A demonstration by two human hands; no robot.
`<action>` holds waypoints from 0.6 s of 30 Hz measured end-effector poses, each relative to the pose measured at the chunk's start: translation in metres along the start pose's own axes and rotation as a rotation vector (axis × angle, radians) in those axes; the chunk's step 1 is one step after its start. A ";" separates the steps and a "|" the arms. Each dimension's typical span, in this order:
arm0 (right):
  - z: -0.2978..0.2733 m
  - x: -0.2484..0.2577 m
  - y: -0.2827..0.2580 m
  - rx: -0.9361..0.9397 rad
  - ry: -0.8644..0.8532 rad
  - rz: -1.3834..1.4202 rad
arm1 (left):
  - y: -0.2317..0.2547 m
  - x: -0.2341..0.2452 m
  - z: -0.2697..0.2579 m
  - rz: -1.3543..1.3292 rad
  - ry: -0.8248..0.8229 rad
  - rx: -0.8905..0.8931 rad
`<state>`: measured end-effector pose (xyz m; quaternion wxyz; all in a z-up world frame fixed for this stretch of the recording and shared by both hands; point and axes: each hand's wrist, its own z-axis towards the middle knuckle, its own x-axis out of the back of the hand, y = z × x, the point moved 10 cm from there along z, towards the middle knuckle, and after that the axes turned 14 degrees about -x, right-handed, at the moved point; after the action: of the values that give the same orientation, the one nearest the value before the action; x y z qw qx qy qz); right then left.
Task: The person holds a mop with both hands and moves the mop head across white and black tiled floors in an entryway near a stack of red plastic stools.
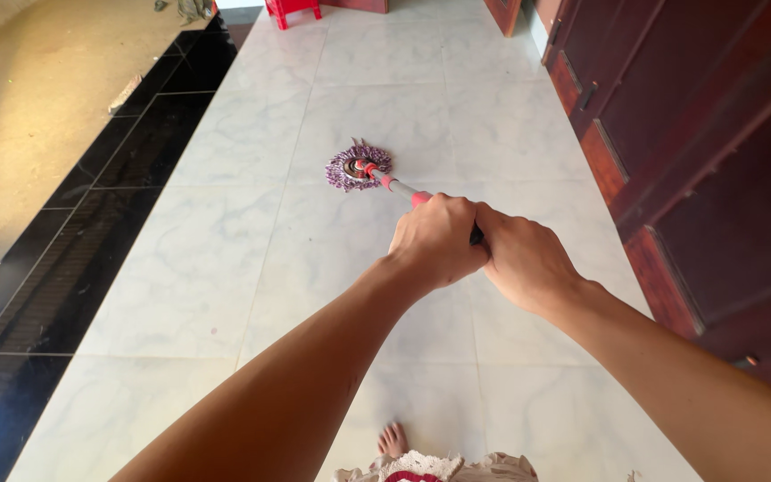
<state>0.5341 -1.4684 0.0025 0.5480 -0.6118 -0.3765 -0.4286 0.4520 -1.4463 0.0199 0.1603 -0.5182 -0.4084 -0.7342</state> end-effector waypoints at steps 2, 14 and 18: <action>-0.023 0.003 0.019 -0.015 -0.005 -0.033 | 0.025 -0.012 -0.011 0.008 -0.008 0.003; -0.181 -0.011 0.070 0.037 -0.035 -0.009 | 0.132 -0.077 -0.126 -0.027 0.004 0.053; -0.211 -0.022 0.055 0.068 -0.062 -0.032 | 0.138 -0.079 -0.165 -0.014 -0.032 0.086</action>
<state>0.5542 -1.6846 -0.0306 0.5496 -0.5996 -0.4176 -0.4051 0.4714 -1.6724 -0.0116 0.1708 -0.5196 -0.4458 -0.7086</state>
